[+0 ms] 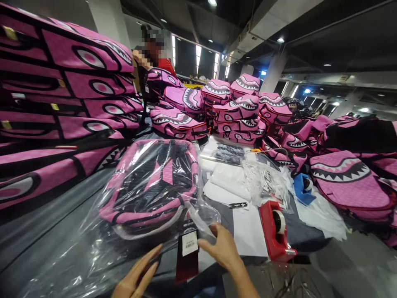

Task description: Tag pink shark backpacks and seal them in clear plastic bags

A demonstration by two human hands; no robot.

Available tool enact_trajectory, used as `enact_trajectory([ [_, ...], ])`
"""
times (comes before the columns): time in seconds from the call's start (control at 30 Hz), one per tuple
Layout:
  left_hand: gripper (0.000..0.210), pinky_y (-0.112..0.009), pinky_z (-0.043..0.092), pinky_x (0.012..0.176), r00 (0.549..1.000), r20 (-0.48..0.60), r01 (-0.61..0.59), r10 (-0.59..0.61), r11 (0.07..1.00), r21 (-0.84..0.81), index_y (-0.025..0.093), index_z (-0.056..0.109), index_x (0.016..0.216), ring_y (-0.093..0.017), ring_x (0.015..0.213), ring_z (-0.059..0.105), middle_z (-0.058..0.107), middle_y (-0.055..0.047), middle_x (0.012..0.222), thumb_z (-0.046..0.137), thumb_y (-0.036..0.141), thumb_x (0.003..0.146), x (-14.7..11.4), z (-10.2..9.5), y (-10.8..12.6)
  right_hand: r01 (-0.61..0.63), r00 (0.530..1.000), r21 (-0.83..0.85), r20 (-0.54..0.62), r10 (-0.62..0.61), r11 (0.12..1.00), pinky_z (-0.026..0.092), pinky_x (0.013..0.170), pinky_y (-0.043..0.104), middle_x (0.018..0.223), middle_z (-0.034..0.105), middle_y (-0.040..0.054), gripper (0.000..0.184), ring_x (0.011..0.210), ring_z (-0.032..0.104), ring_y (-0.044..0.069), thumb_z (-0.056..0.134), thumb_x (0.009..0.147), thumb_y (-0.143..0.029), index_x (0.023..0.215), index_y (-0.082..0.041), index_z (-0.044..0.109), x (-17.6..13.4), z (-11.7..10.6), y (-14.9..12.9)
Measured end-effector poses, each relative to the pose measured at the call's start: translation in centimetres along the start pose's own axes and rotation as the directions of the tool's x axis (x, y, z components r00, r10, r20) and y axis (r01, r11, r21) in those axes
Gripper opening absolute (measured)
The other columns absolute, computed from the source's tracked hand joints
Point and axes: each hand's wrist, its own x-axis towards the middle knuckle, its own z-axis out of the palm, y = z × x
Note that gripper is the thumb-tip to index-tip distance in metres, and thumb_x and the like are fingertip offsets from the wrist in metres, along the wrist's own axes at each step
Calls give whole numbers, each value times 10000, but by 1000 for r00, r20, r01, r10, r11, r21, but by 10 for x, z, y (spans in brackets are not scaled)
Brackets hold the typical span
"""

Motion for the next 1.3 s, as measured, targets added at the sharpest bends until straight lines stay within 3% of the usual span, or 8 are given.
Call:
enact_trajectory([
  [0.17,786,-452,592,787,972,143,200,-188,977,-70,140,743,1006,-309,790,716,765,-120,853,696,771,540,63,55,38,-52,998,-186,-31,47,981,479,779,295,980,763,98,398,898,719,252,585,834,-150,1223,-181,666,5,19,-11],
  [0.37,644,-284,446,558,934,279,263,-225,959,-106,167,744,788,-186,635,577,695,-50,748,736,779,585,61,37,46,6,975,294,212,-71,956,330,599,225,597,493,-45,275,594,450,118,542,924,-293,680,-175,591,-2,14,2],
  [0.53,615,-288,447,677,916,354,233,-191,969,-82,193,615,628,-173,699,514,577,-3,694,668,804,681,53,35,58,-243,909,740,399,-120,627,442,716,269,694,613,-22,371,701,555,155,795,761,-531,798,-173,705,-14,20,-13],
  [0.77,738,-277,396,542,939,320,95,-122,991,98,238,474,632,-151,549,429,428,49,580,423,974,664,58,55,40,-425,891,826,454,10,371,464,714,275,744,689,33,634,691,639,166,766,719,-730,915,-128,729,-23,20,7],
  [1.0,405,-311,447,638,929,351,-264,113,869,419,235,640,708,-199,652,620,627,-23,766,488,551,911,54,47,32,-142,990,359,70,125,922,417,643,232,770,713,15,158,704,649,176,742,757,-279,844,-174,662,-28,35,1],
  [1.07,291,-340,490,724,808,460,-580,368,637,508,226,679,834,-222,759,669,697,-55,890,448,339,971,65,43,39,-72,997,137,-21,76,988,389,606,232,724,714,14,19,663,671,180,641,814,-205,827,-191,642,-34,41,0],
  [1.2,394,-406,461,1009,213,753,-931,623,-104,350,224,639,1236,-239,1153,648,695,-74,1295,447,66,930,94,46,67,74,991,-185,-92,-93,980,381,558,253,726,739,22,161,610,708,208,581,839,-164,980,-213,641,-55,67,12],
  [1.3,271,-358,415,1088,-117,853,-981,509,-195,-18,237,704,1116,-194,1159,632,726,-32,1235,531,102,957,104,59,90,259,944,-348,-108,-313,901,378,501,266,744,751,30,228,550,684,203,615,835,-229,1059,-218,653,-73,92,26],
])
